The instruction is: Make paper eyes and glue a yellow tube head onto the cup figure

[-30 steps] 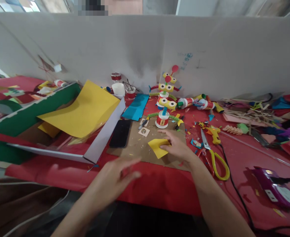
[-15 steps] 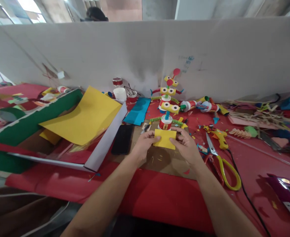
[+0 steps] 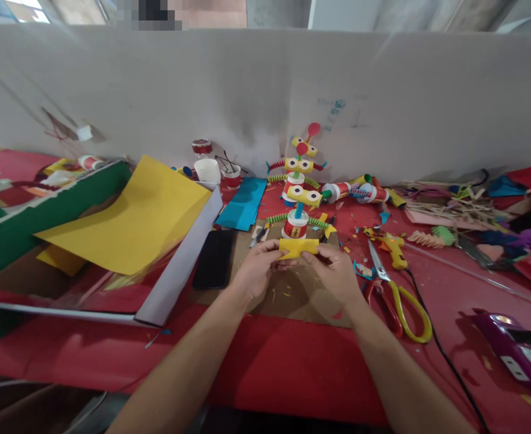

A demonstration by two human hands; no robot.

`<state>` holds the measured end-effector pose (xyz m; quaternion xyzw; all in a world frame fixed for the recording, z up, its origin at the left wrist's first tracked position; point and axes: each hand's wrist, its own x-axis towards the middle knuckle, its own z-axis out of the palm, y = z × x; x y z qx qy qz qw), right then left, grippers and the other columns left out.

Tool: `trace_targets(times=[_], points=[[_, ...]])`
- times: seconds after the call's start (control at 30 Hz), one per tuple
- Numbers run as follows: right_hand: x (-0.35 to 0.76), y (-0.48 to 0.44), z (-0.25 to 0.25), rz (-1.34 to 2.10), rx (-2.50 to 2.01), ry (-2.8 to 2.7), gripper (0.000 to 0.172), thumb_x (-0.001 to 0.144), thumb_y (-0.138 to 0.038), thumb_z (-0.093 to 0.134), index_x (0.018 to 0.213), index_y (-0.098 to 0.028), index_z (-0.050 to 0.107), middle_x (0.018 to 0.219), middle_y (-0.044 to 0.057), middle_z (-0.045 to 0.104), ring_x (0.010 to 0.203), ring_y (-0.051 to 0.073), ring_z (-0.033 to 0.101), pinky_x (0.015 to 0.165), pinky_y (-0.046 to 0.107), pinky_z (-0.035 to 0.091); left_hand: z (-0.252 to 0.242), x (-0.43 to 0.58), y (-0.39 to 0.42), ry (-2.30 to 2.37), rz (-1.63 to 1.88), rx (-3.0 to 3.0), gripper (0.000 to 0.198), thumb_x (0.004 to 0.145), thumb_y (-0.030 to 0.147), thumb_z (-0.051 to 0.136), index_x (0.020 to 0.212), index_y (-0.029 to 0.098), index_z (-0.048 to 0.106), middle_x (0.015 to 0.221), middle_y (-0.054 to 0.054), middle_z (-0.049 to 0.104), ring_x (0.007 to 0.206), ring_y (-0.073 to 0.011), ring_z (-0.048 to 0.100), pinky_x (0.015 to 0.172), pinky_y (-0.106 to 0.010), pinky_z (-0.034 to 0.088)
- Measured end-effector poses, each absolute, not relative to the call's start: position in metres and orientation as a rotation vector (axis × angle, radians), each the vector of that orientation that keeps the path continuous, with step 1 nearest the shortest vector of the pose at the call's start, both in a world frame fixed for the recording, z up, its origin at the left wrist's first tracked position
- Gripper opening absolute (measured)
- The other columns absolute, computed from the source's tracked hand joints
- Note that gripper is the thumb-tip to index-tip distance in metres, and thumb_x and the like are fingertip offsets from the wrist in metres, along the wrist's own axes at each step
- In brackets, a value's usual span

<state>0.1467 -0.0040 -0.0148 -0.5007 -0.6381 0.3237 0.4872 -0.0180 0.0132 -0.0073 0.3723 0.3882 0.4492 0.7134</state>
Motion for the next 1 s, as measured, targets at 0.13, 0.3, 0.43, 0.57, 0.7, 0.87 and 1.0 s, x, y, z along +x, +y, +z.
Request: trace_targets(times=[0.13,0.3,0.43,0.57,0.7,0.87,1.0], points=[[0.138,-0.006,-0.017,0.918,-1.201,-1.265,0.015,0.075,-0.034,0.064,0.078,-0.019,0.064,0.075,0.001,0.066,0.067,0.015,0.058,0.063,0.027,0.045,-0.003,-0.017,0.011,0.865,1.047,0.709,0.012,0.072,0.023,0.065,0.08,0.015,0.061,0.079,-0.006,0.069,0.064,-0.0131,0.064,0.06,-0.023,0.047],[0.136,-0.005,-0.025,0.995,-1.181,-1.165,0.022,0.073,-0.039,0.064,0.08,-0.018,0.063,0.075,0.001,0.066,0.064,0.014,0.057,0.06,0.026,0.045,0.001,-0.016,0.006,0.809,1.141,0.809,0.03,0.066,0.025,0.072,0.093,0.015,0.062,0.095,-0.006,0.067,0.081,-0.0131,0.063,0.072,-0.024,0.048],[0.137,-0.006,-0.025,0.923,-1.245,-1.219,0.022,0.073,-0.039,0.064,0.079,-0.018,0.063,0.073,0.001,0.065,0.063,0.015,0.056,0.058,0.025,0.044,0.001,-0.013,0.003,0.843,1.196,0.904,0.046,0.057,0.014,0.077,0.099,0.017,0.058,0.093,-0.004,0.068,0.085,-0.014,0.062,0.074,-0.025,0.048],[0.135,-0.009,-0.022,0.941,-1.226,-1.214,0.019,0.074,-0.037,0.063,0.08,-0.019,0.063,0.075,0.001,0.065,0.065,0.015,0.057,0.06,0.026,0.045,0.0,-0.01,0.003,0.941,1.24,0.912,0.039,0.059,0.016,0.076,0.093,0.017,0.057,0.083,-0.002,0.069,0.076,-0.0125,0.063,0.072,-0.025,0.049],[0.134,-0.01,-0.019,0.975,-1.185,-1.181,0.016,0.073,-0.034,0.065,0.079,-0.019,0.062,0.071,0.0,0.063,0.062,0.013,0.055,0.058,0.025,0.043,0.001,-0.008,0.004,0.971,1.253,0.857,0.037,0.057,0.019,0.077,0.088,0.016,0.057,0.074,0.0,0.068,0.069,-0.0116,0.063,0.069,-0.025,0.05],[0.134,-0.011,-0.014,0.962,-1.192,-1.151,0.018,0.073,-0.033,0.066,0.079,-0.019,0.057,0.069,-0.001,0.062,0.06,0.013,0.056,0.057,0.025,0.043,0.001,-0.007,0.004,0.977,1.257,0.839,0.037,0.058,0.021,0.077,0.088,0.016,0.057,0.072,0.0,0.068,0.067,-0.0123,0.064,0.066,-0.026,0.051],[0.134,-0.01,-0.009,0.981,-1.159,-1.064,0.033,0.068,-0.028,0.07,0.092,-0.022,0.047,0.066,-0.004,0.064,0.057,0.013,0.06,0.057,0.025,0.047,0.001,-0.007,0.004,0.986,1.261,0.843,0.036,0.058,0.021,0.077,0.087,0.016,0.056,0.071,0.001,0.067,0.065,-0.0119,0.063,0.066,-0.026,0.051]])
